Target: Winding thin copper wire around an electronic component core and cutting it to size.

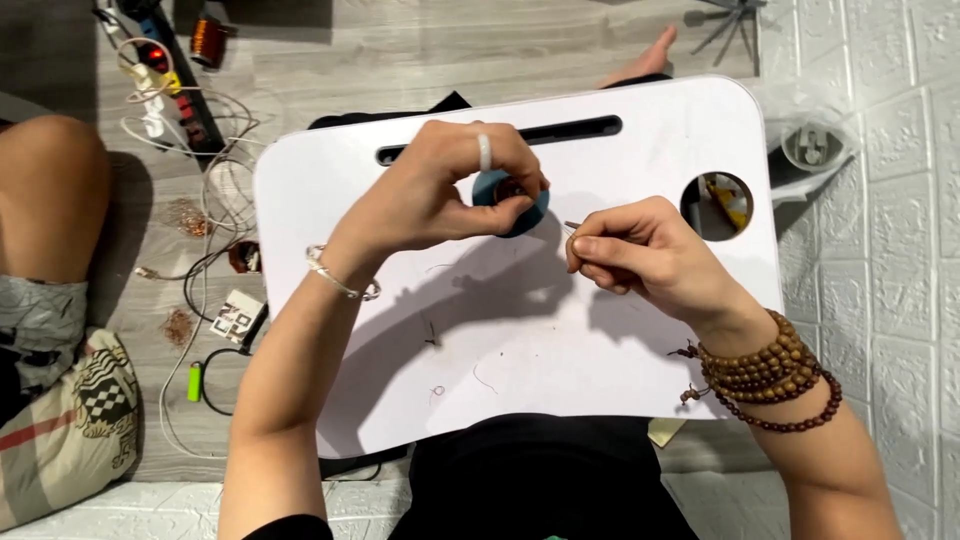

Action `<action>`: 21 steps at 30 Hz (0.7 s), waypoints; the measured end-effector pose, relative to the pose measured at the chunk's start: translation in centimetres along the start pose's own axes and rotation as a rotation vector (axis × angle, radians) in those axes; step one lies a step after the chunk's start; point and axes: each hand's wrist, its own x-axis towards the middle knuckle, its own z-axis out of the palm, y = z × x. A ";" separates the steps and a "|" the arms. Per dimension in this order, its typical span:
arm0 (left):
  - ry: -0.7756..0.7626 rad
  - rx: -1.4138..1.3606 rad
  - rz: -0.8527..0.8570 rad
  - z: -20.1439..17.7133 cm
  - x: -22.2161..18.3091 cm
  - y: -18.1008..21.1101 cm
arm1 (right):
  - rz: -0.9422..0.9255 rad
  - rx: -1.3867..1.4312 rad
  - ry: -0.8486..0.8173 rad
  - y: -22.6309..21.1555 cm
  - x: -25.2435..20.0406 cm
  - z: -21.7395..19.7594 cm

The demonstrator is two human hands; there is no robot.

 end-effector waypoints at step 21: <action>-0.167 0.291 -0.021 -0.4 1.8 2.0 | -0.024 -0.086 -0.002 -0.9 -3.4 -2.9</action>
